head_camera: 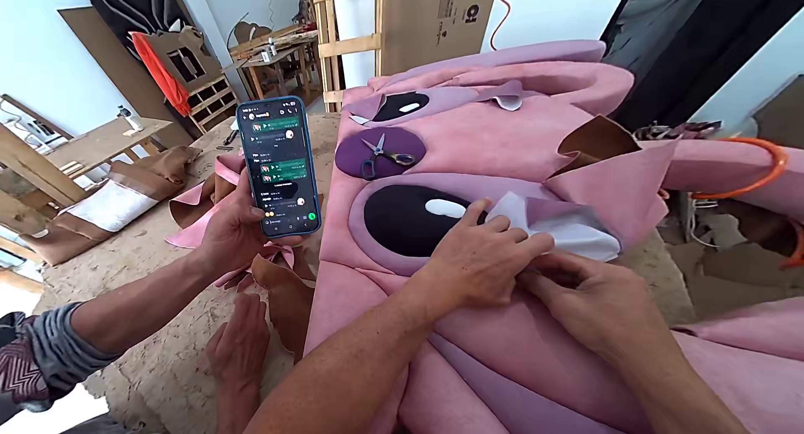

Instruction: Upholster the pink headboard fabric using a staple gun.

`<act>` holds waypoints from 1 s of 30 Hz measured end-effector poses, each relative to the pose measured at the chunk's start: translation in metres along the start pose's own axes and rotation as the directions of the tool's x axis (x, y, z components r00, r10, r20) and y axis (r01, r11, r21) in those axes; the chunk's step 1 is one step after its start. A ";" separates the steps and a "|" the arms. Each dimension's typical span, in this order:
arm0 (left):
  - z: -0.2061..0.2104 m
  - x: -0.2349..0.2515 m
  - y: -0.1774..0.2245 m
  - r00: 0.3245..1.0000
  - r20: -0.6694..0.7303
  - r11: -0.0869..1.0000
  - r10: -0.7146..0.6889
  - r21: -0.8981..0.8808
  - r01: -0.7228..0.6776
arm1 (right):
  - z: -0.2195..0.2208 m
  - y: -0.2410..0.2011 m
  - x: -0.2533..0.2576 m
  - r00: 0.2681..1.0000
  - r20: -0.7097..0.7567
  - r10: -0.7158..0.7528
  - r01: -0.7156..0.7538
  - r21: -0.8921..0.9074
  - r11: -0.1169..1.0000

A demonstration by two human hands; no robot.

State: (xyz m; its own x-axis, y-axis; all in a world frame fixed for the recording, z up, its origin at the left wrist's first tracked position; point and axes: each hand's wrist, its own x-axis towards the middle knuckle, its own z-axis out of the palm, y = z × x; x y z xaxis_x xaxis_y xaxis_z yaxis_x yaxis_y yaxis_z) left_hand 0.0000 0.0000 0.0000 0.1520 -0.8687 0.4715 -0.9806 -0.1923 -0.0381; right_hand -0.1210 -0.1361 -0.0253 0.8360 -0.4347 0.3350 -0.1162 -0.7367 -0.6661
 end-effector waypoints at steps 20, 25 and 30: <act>-0.015 0.086 -0.033 1.000 -0.017 0.904 0.022 -0.427 -0.027 | -0.038 0.002 -0.002 0.957 0.089 0.275 -0.285 0.436 0.854; -0.008 0.100 -0.020 0.995 0.051 0.901 0.090 -0.430 -0.059 | -0.033 0.007 0.004 0.958 0.050 0.282 -0.285 0.266 0.921; -0.006 0.074 -0.012 0.954 -0.283 0.953 -0.100 -0.302 0.010 | -0.029 0.011 0.014 0.917 0.118 0.381 -0.397 0.183 0.899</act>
State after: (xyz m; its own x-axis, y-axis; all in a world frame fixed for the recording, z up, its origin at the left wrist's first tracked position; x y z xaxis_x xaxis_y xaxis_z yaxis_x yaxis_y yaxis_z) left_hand 0.0221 -0.0595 0.0409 0.2076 -0.6801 0.7031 -0.9706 -0.0539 0.2345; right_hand -0.1262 -0.1646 -0.0087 0.7855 -0.6183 -0.0254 -0.3386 -0.3951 -0.8540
